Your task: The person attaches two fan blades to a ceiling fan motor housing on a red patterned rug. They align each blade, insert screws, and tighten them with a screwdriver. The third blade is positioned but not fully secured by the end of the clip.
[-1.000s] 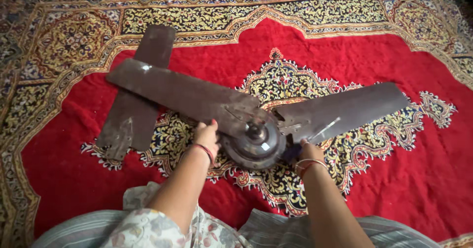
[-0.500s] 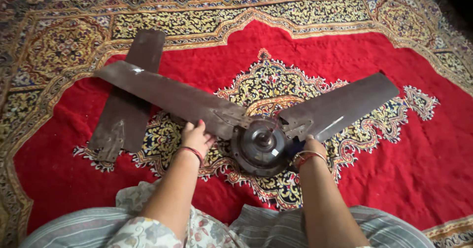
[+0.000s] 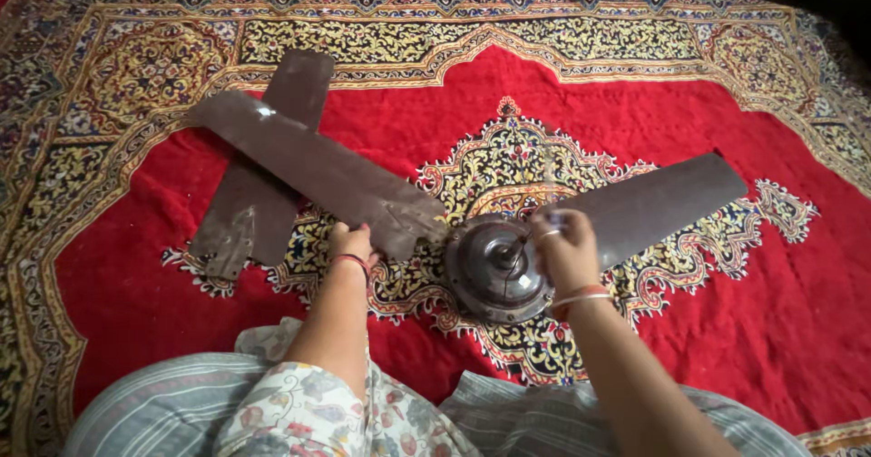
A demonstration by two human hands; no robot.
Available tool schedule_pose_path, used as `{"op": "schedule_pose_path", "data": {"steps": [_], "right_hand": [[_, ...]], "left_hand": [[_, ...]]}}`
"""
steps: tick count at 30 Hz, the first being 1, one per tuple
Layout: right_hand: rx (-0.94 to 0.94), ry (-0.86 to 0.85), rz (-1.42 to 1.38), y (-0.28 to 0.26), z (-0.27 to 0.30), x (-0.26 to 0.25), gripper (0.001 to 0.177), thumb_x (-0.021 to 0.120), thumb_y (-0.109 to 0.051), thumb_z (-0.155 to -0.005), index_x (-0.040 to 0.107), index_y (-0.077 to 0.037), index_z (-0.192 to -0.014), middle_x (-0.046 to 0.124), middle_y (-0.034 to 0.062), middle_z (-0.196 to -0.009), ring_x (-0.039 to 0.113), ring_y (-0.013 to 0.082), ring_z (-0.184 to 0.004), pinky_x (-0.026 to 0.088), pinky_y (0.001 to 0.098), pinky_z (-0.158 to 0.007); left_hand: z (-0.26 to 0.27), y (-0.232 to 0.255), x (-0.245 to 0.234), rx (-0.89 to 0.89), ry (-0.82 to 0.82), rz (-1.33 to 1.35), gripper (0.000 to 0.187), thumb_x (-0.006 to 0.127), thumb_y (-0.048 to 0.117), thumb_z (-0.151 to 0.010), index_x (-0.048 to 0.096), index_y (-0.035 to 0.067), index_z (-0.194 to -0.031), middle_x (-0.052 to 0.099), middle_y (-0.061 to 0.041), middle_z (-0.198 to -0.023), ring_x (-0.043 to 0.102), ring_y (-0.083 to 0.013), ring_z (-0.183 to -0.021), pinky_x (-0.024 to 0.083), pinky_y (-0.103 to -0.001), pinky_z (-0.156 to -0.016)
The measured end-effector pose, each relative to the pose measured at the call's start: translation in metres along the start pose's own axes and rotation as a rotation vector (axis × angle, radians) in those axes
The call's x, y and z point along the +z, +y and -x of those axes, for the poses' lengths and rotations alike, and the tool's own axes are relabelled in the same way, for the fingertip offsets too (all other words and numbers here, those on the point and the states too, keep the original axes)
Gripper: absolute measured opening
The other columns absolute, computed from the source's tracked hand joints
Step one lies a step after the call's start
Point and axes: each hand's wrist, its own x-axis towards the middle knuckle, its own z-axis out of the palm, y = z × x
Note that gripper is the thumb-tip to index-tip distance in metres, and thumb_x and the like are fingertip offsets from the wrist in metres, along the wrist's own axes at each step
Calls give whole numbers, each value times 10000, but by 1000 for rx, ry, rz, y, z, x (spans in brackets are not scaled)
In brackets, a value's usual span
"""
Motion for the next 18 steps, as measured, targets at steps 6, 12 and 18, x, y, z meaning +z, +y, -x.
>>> {"op": "schedule_pose_path", "data": {"steps": [6,12,18], "right_hand": [[-388,-170,424,13,44,26,385,809,-212,-855,583,-35,-1112,721,78,-873,674,140,-776,573,332,-687],[-397,-183,627,21,37,52,355,706,-320,-941,574,-110,-1195,723,266,-929,704,441,-926,555,490,-799],[-282,-187,827,39,30,59,370,630,-360,-958,527,-118,-1218,718,283,-976,683,493,-944,514,576,-807]], "left_hand": [[13,20,-14,838,595,-568,514,813,232,-808,588,-57,-1169,657,-297,-1091,671,-456,-949,556,-516,-819],[85,38,51,979,-220,-698,165,687,237,-941,764,161,-1066,747,-160,-992,716,-354,-961,564,-447,-841],[136,33,74,1127,-379,-829,144,644,151,-897,742,131,-1000,709,-164,-1104,686,-378,-971,548,-480,-802]]}}
